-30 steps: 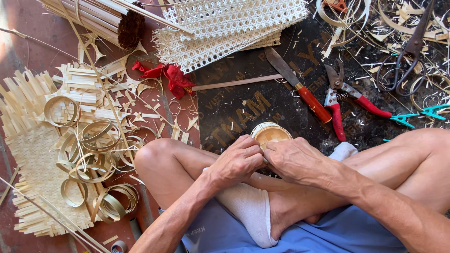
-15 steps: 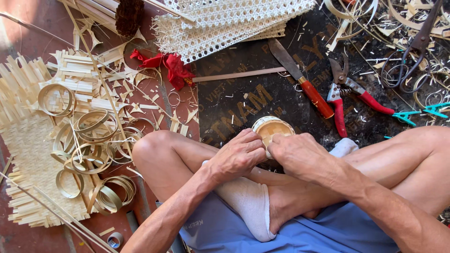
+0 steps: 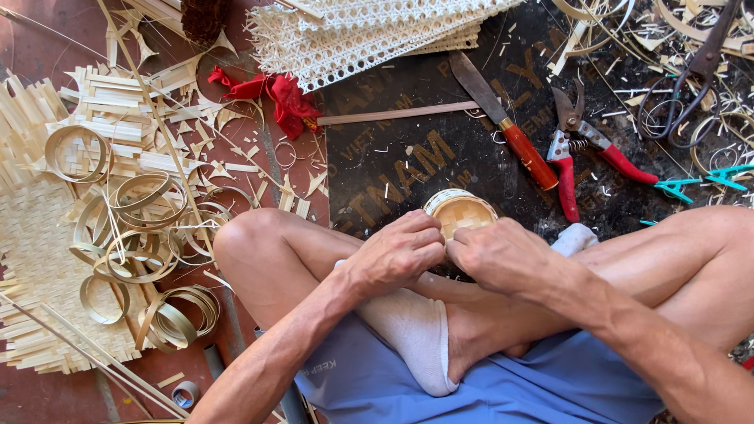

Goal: The person sits on the floor and weaves thin bamboo strips into a small round basket, tucking and tightening the woven strips around the rim by hand. They use pliers to grip and trim strip ends, tap the basket with a mallet to seat the weave, and bend a bamboo strip to form a rim band.

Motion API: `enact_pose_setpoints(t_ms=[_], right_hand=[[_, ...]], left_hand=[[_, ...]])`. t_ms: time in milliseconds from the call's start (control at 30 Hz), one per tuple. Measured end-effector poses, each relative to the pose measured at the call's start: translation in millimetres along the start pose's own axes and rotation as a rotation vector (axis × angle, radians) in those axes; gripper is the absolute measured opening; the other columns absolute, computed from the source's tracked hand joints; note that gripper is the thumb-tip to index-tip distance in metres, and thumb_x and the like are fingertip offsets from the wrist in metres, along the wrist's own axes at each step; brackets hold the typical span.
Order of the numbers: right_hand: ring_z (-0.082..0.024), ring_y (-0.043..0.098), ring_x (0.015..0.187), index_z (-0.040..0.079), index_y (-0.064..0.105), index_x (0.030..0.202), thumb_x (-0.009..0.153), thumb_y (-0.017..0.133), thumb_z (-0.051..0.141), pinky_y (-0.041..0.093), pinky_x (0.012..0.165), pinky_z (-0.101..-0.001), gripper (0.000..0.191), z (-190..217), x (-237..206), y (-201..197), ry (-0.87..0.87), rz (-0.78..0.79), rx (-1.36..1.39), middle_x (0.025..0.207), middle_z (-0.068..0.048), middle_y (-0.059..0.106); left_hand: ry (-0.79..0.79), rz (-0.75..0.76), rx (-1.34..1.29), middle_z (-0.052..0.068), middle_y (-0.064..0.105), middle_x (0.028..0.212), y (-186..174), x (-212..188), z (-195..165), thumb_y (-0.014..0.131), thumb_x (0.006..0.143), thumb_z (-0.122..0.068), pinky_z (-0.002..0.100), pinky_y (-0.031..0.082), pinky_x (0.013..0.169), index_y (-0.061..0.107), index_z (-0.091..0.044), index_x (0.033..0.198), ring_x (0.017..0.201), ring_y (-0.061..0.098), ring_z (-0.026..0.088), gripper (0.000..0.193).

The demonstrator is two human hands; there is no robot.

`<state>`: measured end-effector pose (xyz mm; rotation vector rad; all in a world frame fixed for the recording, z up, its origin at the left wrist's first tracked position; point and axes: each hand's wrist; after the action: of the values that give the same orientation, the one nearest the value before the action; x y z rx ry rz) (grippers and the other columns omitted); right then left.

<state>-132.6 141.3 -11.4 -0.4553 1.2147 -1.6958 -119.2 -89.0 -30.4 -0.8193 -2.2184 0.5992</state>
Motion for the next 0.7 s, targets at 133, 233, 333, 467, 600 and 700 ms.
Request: enact_pose_setpoints(t_ms=[133, 233, 333, 467, 600, 700], right_hand=[[-0.033, 0.071, 0.072, 0.004, 0.066, 0.081, 0.079, 0.063, 0.012, 0.057, 0.059, -0.0461, 0.009, -16, 11, -4, -0.057, 0.124, 0.066, 0.079, -0.014, 0.069], [-0.035, 0.071, 0.074, 0.003, 0.066, 0.082, 0.079, 0.063, 0.011, 0.057, 0.061, -0.0469, 0.009, -22, 14, -7, -0.044, 0.159, 0.102, 0.079, -0.015, 0.071], [-0.035, 0.072, 0.075, 0.003, 0.066, 0.082, 0.080, 0.063, 0.011, 0.057, 0.063, -0.0469, 0.009, -20, 15, -8, -0.043, 0.165, 0.092, 0.079, -0.016, 0.071], [-0.034, 0.072, 0.075, 0.004, 0.066, 0.081, 0.079, 0.062, 0.011, 0.057, 0.061, -0.0469, 0.009, -16, 16, -11, -0.048, 0.134, 0.092, 0.080, -0.016, 0.071], [-0.031, 0.072, 0.071, 0.003, 0.067, 0.088, 0.083, 0.066, 0.011, 0.056, 0.058, -0.0422, 0.009, -20, 5, -24, -0.007, -0.054, 0.077, 0.079, -0.014, 0.069], [-0.029, 0.070, 0.072, 0.003, 0.069, 0.094, 0.082, 0.071, 0.008, 0.055, 0.059, -0.0385, 0.013, -23, -13, -32, 0.022, -0.413, 0.256, 0.082, -0.012, 0.068]], left_hand=[[-0.033, -0.019, -0.019, 0.010, 0.058, 0.101, 1, 1, -1, 0.069, 0.082, -0.005, 0.040, 0.052, 0.093, 0.055, -0.004, 0.090, 0.105, 0.061, 0.029, 0.016], [-0.041, -0.025, -0.032, 0.011, 0.057, 0.101, -1, 0, 0, 0.069, 0.080, -0.004, 0.039, 0.053, 0.090, 0.054, -0.003, 0.089, 0.101, 0.061, 0.029, 0.017], [-0.030, -0.032, -0.031, 0.011, 0.056, 0.100, -1, 0, 2, 0.070, 0.079, -0.004, 0.039, 0.053, 0.088, 0.055, -0.003, 0.090, 0.100, 0.060, 0.029, 0.018], [-0.035, -0.036, -0.052, 0.011, 0.055, 0.100, -1, -2, 3, 0.070, 0.080, -0.005, 0.039, 0.053, 0.087, 0.054, -0.003, 0.090, 0.099, 0.060, 0.029, 0.019], [-0.042, -0.017, -0.016, 0.012, 0.056, 0.103, 0, -3, 3, 0.068, 0.082, -0.002, 0.037, 0.053, 0.087, 0.055, -0.002, 0.093, 0.100, 0.060, 0.028, 0.017], [-0.034, 0.025, 0.015, 0.011, 0.056, 0.102, -1, -3, 2, 0.068, 0.079, -0.005, 0.038, 0.053, 0.090, 0.055, -0.002, 0.093, 0.101, 0.060, 0.028, 0.019]])
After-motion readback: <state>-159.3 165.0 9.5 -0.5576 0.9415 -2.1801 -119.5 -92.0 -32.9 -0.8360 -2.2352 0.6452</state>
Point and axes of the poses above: each hand's wrist, its own x-axis towards the middle knuckle, its own y-axis out of the palm, z = x × y
